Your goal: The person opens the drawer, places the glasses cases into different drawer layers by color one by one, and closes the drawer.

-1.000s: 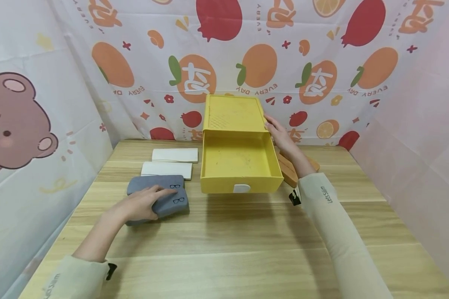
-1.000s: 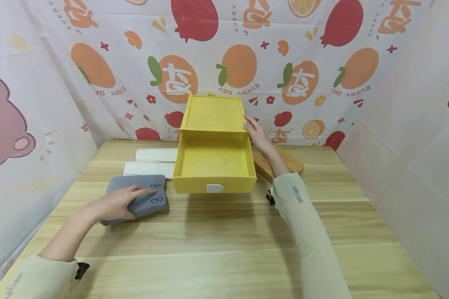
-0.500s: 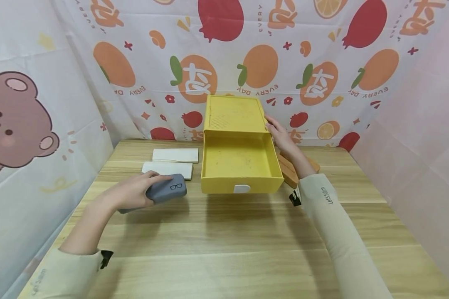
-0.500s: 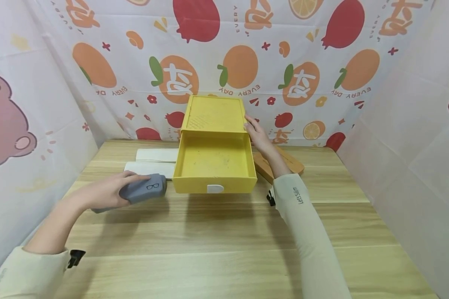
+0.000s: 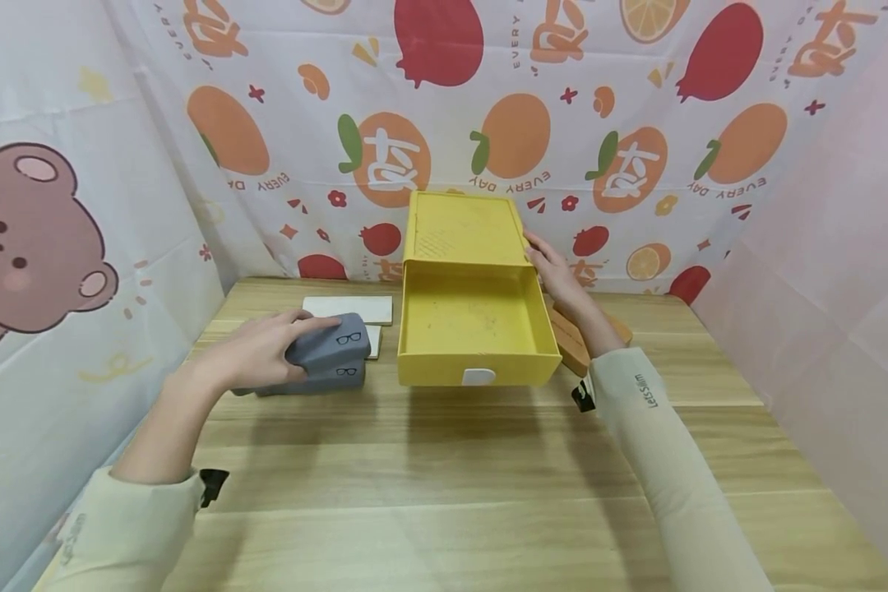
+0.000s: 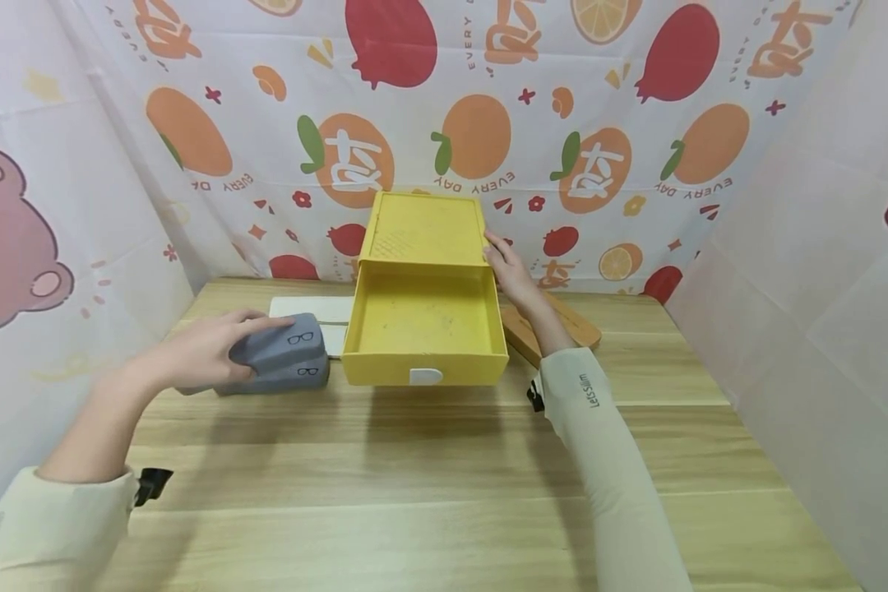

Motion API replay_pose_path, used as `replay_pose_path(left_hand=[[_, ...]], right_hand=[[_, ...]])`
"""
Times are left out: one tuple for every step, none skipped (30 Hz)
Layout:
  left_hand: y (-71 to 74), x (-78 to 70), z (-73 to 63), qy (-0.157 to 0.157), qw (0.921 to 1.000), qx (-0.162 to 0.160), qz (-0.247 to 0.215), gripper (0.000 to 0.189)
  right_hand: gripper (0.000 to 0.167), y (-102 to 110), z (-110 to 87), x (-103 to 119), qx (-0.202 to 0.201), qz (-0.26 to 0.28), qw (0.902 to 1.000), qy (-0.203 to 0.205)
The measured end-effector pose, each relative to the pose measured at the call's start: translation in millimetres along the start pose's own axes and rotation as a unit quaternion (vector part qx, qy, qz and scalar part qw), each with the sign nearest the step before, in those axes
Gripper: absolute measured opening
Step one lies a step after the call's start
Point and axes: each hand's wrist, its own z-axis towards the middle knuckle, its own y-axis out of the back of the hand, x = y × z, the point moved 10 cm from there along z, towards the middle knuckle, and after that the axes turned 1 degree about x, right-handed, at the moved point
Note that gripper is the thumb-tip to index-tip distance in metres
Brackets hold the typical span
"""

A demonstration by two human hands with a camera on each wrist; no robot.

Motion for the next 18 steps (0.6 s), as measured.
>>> replay_pose_path(left_hand=[[3.5,-1.2,1.1,-0.001,1.0000,-0.001,-0.001,0.068],[7.0,-2.1,2.4,-0.002,1.0000,-0.002,0.001,0.068],[11.1,-3.7,3.6,-0.004,1.0000,-0.005,0.000,0.069],[15.2,-5.4,5.1,-0.008,0.9999,-0.008,0.002,0.069],[18.9,-6.5,6.7,-0.009,0.9999,-0.009,0.000,0.069],[22.8,-8.4,8.2,-0.011,0.9999,-0.011,0.000,0.070],[26.5,-10.2,9.8,-0.013,0.9998,-0.011,0.001,0.070],[30.0,-11.7,11.5,-0.013,0.9998,-0.012,0.007,0.070],[33.5,-13.2,13.0,-0.012,0.9997,-0.013,0.014,0.069],[36.5,-14.5,14.5,-0.011,0.9997,-0.013,0.020,0.069],[39.3,-15.7,16.0,-0.008,0.9996,-0.013,0.022,0.069],[42.3,-17.0,17.3,-0.006,0.9995,-0.013,0.028,0.069],[44.8,-18.6,18.7,-0.005,0.9994,-0.013,0.031,0.069],[47.6,-20.4,19.9,-0.005,0.9993,-0.014,0.033,0.068],[50.1,-22.4,21.1,-0.005,0.9994,-0.013,0.031,0.068],[52.5,-24.8,22.5,-0.007,0.9995,-0.012,0.027,0.068],[55.3,-27.4,23.9,-0.009,0.9996,-0.013,0.023,0.068],[58.2,-30.4,25.5,-0.011,0.9996,-0.013,0.021,0.067]], right_hand=[[0.050,1.3,1.9,-2.7,-0.003,0.000,1.0000,0.001],[0.050,1.8,3.0,-4.2,-0.004,-0.002,1.0000,0.003],[0.050,2.3,3.9,-5.2,-0.006,-0.005,1.0000,0.004],[0.050,2.6,4.5,-6.3,-0.007,-0.006,0.9999,0.004],[0.050,2.8,4.9,-6.9,-0.009,-0.007,0.9999,0.005],[0.050,3.0,5.2,-7.4,-0.010,-0.008,0.9999,0.006],[0.050,3.2,5.5,-7.7,-0.011,-0.009,0.9999,0.006],[0.050,3.4,5.6,-7.9,-0.012,-0.009,0.9999,0.006],[0.050,3.7,5.7,-8.0,-0.014,-0.009,0.9999,0.005],[0.050,3.7,5.9,-8.1,-0.014,-0.009,0.9998,0.005],[0.050,3.8,6.1,-8.2,-0.015,-0.009,0.9998,0.005],[0.050,4.0,6.1,-8.3,-0.016,-0.008,0.9998,0.004],[0.049,4.0,6.1,-8.4,-0.016,-0.008,0.9998,0.004],[0.049,4.1,6.1,-8.4,-0.016,-0.007,0.9998,0.003],[0.049,4.0,6.1,-8.3,-0.016,-0.007,0.9998,0.003],[0.049,3.8,6.2,-8.3,-0.015,-0.007,0.9999,0.003],[0.049,3.8,6.2,-8.2,-0.015,-0.006,0.9999,0.003],[0.049,3.8,6.2,-8.1,-0.015,-0.007,0.9999,0.003]])
